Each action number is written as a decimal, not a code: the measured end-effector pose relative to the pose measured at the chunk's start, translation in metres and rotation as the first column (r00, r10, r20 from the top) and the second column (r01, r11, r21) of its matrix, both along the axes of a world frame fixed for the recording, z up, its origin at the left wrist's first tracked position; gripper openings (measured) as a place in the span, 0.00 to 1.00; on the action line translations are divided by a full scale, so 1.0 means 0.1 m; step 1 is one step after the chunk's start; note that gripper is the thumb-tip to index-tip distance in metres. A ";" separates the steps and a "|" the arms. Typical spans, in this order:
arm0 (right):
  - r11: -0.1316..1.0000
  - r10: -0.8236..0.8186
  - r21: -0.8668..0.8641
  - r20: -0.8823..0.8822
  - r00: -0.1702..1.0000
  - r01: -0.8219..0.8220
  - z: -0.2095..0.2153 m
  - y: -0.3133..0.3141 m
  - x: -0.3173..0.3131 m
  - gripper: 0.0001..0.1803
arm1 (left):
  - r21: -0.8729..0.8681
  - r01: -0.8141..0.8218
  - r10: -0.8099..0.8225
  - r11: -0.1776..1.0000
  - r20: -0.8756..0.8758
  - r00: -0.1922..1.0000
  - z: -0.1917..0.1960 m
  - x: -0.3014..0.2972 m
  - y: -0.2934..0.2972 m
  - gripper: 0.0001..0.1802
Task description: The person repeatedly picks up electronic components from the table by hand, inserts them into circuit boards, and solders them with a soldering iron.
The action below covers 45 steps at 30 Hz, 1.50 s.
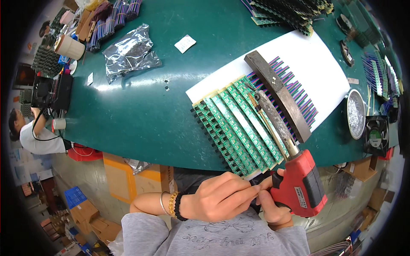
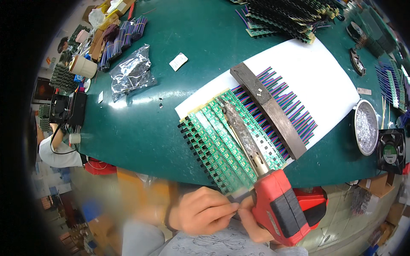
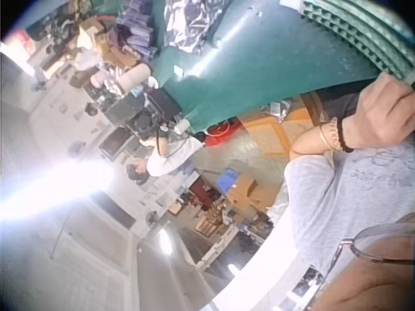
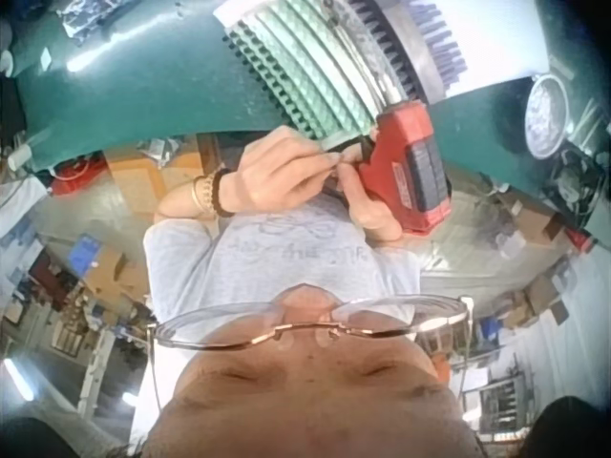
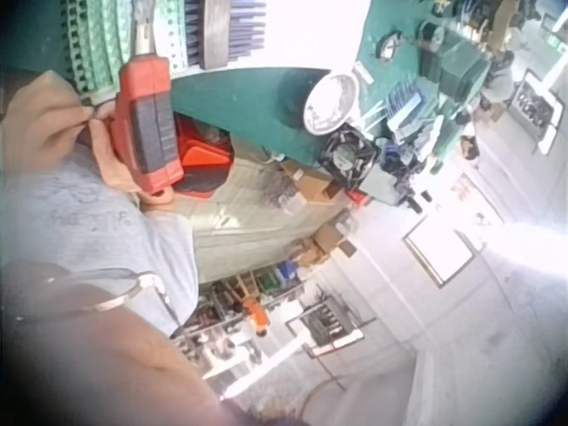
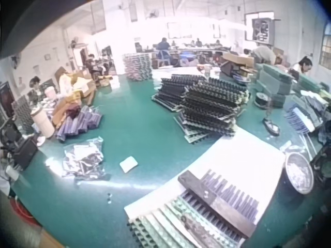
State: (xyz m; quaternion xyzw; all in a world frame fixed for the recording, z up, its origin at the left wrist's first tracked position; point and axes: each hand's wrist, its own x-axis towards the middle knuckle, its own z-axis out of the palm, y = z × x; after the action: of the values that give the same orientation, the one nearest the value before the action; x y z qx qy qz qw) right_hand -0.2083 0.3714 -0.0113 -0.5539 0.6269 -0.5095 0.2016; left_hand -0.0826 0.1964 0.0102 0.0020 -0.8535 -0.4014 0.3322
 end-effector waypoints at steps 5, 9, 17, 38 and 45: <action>0.964 -0.164 0.221 0.055 0.985 0.148 0.08 0.06 0.13 0.42 | -0.197 0.097 -0.104 0.976 -0.023 0.994 0.02 0.03 -0.09 0.19; 0.968 -0.146 0.216 0.078 0.986 0.127 0.03 0.09 0.11 0.39 | -0.317 0.152 -0.154 0.936 0.019 0.988 0.08 0.06 -0.14 0.20; 0.989 0.083 -0.147 0.389 0.917 -0.027 -0.18 0.31 -0.03 0.46 | -0.174 -0.184 0.211 0.968 0.151 0.966 -0.04 -0.05 -0.51 0.15; 0.984 0.170 -0.103 0.757 0.630 -0.142 -0.80 1.63 0.07 0.45 | -0.138 -0.226 0.251 0.964 0.204 0.946 -0.14 -0.13 -0.56 0.13; 0.960 0.131 0.037 0.818 0.560 -0.279 -0.84 2.02 0.01 0.38 | -0.130 -0.218 0.241 0.967 0.206 0.948 -0.13 -0.13 -0.57 0.13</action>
State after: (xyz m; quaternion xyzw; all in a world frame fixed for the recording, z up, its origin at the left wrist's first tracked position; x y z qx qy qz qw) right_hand -0.2072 0.5734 -0.0958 -0.3120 0.4366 -0.6252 0.5667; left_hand -0.0957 0.1389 -0.0032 0.1283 -0.8989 -0.3118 0.2797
